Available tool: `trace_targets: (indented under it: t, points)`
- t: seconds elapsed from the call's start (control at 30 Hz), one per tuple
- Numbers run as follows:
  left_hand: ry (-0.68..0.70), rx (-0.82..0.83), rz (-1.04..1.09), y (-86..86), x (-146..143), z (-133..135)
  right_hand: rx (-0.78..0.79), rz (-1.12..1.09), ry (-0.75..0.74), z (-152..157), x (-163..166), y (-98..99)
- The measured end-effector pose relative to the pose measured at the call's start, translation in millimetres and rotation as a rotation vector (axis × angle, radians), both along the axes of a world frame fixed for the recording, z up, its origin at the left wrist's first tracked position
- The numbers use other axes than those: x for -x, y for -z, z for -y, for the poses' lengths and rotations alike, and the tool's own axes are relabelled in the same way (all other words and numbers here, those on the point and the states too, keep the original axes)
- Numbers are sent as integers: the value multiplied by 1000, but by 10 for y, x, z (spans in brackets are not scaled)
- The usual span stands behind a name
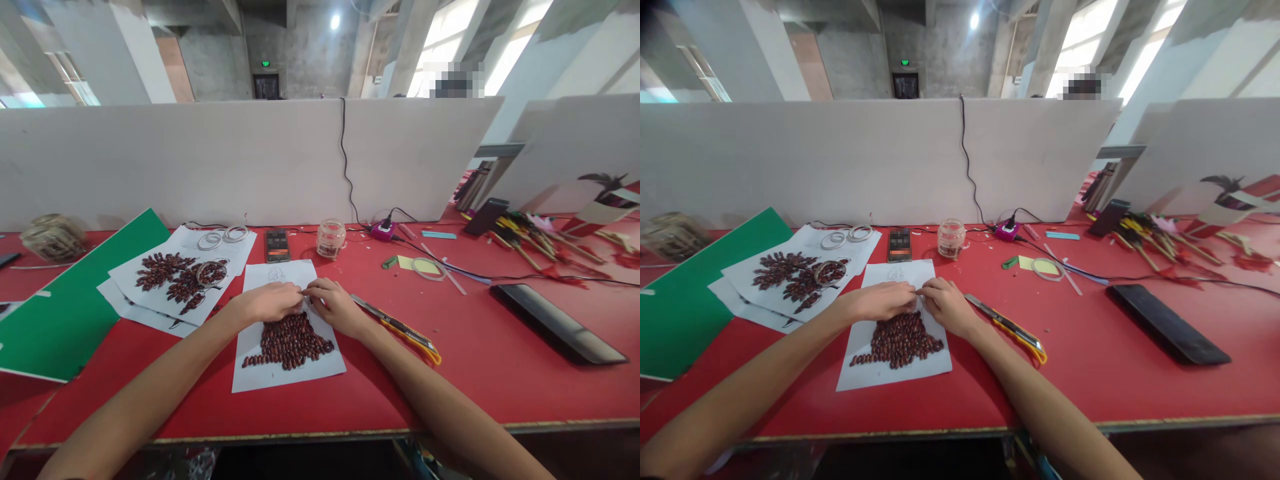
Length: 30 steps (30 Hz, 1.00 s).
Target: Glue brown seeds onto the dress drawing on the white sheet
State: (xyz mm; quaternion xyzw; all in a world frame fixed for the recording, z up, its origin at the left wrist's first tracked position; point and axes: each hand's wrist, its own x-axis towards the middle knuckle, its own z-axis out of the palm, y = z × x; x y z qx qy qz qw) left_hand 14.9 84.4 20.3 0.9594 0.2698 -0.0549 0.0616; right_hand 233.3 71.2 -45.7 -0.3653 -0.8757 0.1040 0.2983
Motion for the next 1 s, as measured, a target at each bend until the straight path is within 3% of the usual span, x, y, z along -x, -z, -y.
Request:
trace_targets:
  t: [0.17,0.3,0.5,0.73,1.0]
  points:
    - [-11,99,11,3,-36,-53,1,-7,2,1,-4,-10]
    - [-69,125,167,-4,33,-60,2,-11,9,-13,-18,-7]
    - [-217,150,397,-19,316,168,7,-40,-48,64,34,-63]
    - [-568,13,563,270,365,197,26,122,-272,294,251,-160]
    - [-532,26,678,509,236,251,14,190,-258,345,335,-181]
